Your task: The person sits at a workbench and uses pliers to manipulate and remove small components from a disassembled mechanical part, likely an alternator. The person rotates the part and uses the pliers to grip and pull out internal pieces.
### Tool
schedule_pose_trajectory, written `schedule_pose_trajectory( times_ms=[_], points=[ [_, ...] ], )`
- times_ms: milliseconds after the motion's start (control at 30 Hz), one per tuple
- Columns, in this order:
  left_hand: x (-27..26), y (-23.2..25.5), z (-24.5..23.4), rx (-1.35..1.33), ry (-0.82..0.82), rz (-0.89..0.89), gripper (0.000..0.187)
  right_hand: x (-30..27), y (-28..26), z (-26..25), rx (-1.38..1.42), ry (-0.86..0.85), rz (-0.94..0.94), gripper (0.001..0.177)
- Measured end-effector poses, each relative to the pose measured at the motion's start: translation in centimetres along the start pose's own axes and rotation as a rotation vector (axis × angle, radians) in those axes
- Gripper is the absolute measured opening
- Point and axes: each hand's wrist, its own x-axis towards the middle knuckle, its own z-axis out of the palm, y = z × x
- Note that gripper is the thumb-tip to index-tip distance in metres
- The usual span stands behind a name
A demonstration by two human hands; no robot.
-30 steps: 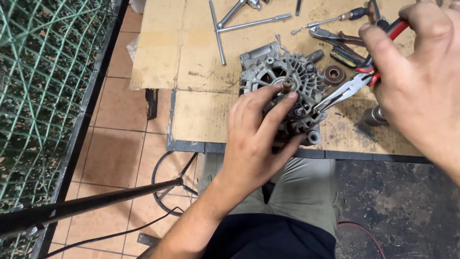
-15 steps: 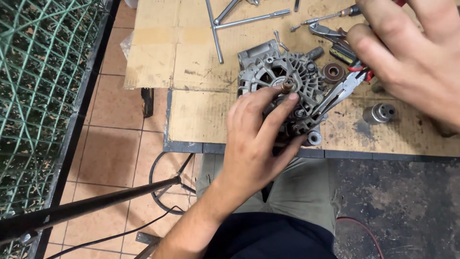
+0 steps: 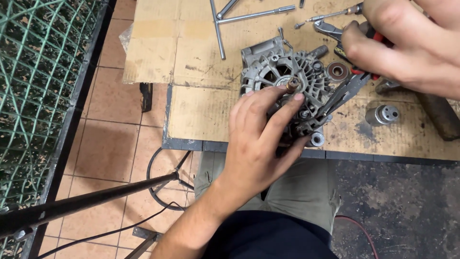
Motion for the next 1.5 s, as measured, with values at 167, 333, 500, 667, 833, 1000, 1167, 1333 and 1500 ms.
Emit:
schedule_pose_trajectory(
  times_ms=[167,333,500,667,833,1000,1167,1333,1500],
  points=[
    [0.0,0.1,0.1,-0.003,0.005,-0.007,0.063,0.3,0.3,1.6,0.043,0.063,-0.045,0.007],
    [0.0,0.2,0.2,-0.016,0.014,-0.009,0.064,0.5,0.4,2.6,0.092,0.088,-0.097,0.016],
    [0.0,0.2,0.3,-0.012,0.021,-0.010,0.063,0.6,0.9,2.9,0.135,0.081,-0.176,0.031],
    [0.0,0.3,0.3,-0.008,0.015,-0.012,0.064,0.3,1.0,3.6,0.181,0.081,-0.203,0.030],
    [0.0,0.3,0.3,-0.009,0.007,-0.018,0.064,0.3,1.0,3.6,0.169,0.047,-0.193,0.035],
    [-0.1,0.2,0.4,-0.013,0.010,-0.022,0.065,0.5,1.2,3.5,0.181,0.042,-0.197,0.036],
    [0.0,0.3,0.4,-0.029,0.023,-0.012,0.063,0.6,1.1,3.3,0.147,-0.041,-0.182,0.040],
    [0.1,0.2,0.3,-0.039,0.024,-0.007,0.063,0.7,0.7,4.3,0.022,-0.202,-0.276,0.018],
    [0.0,0.0,0.1,-0.043,0.013,-0.007,0.063,1.8,1.4,1.6,0.048,0.102,-0.190,0.013]
  ],
)
